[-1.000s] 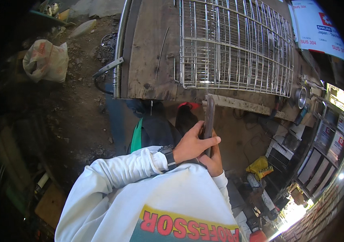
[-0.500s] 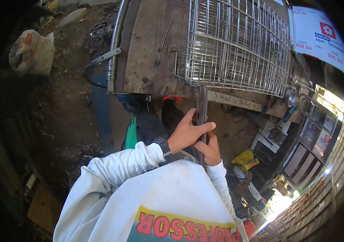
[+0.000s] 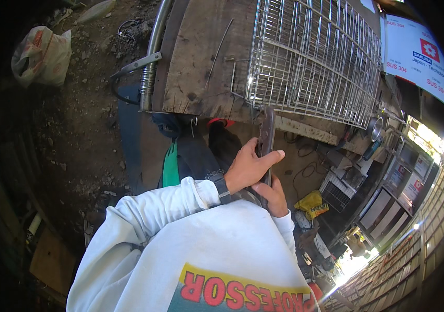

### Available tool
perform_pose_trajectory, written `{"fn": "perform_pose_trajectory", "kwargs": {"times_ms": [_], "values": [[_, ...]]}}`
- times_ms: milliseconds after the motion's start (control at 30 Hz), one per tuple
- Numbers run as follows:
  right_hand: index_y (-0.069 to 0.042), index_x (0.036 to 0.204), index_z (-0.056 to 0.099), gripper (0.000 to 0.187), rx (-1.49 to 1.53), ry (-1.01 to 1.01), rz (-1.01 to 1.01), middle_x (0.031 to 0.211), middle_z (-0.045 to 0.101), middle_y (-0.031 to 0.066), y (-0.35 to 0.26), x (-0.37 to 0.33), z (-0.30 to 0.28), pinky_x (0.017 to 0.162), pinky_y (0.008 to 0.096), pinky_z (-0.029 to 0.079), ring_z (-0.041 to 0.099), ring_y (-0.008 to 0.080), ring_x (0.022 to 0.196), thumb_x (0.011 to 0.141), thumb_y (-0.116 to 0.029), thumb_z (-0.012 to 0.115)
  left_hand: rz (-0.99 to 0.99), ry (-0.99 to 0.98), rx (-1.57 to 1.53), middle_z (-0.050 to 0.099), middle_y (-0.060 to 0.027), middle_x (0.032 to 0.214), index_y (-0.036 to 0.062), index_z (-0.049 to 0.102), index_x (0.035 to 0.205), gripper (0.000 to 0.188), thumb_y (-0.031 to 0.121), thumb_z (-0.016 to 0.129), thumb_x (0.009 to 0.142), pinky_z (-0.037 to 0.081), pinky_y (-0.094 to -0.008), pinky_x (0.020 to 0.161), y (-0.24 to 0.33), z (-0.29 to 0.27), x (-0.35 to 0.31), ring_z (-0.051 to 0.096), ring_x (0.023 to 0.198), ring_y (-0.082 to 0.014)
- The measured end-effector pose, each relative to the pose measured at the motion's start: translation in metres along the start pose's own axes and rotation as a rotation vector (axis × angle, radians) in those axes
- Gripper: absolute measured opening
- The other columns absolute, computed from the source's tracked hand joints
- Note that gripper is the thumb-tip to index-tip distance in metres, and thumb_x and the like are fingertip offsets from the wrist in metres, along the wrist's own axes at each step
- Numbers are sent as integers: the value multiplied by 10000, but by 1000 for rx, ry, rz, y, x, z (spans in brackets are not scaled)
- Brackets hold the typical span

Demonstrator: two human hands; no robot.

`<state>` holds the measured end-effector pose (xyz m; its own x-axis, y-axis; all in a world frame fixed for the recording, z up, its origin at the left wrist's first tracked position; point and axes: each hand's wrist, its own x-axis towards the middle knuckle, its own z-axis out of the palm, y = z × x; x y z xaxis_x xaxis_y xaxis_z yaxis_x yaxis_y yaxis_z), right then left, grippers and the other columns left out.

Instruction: The person assembles a rectangular metal wire cage on a workbench. They use pliers to bend and secure wire ends, then weld joints with a handheld welding torch, and hammer welds to flatten them. The cage is flipped and repositioned during the process.

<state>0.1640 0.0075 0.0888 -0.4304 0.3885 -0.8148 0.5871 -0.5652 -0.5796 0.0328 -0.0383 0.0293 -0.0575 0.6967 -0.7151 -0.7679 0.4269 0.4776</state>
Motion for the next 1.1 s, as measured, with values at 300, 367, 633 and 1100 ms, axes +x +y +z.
{"fn": "perform_pose_trajectory", "kwargs": {"times_ms": [300,367,633,1100], "values": [[36,1575,257,943,111,-119,113,1559,393,193,8,-18,1,1223,398,227,354,314,1476,794,-219,721,13,30,-54,695,-111,1022,-34,570,1215,486,285,770,908,520,-313,883,2,3,-1,662,955,-192],[38,1551,320,880,32,-109,54,1510,466,185,14,-15,0,1193,387,291,431,302,1431,791,-180,704,-22,73,12,677,-99,999,-29,567,1197,476,286,774,904,516,-314,872,11,5,-10,648,927,-189],[46,1429,479,743,-22,-76,-53,1337,607,150,8,-11,9,1094,349,407,579,247,1265,739,-159,665,-38,83,168,646,-91,952,-12,588,1128,343,182,733,885,517,-328,781,-11,5,-10,631,865,-190],[110,1197,593,597,-132,52,-23,1098,697,146,-7,-12,4,956,315,471,648,209,1048,657,-127,689,-22,181,77,719,-177,767,-42,613,947,352,263,712,800,557,-385,695,-20,17,-6,723,718,-265]]}}
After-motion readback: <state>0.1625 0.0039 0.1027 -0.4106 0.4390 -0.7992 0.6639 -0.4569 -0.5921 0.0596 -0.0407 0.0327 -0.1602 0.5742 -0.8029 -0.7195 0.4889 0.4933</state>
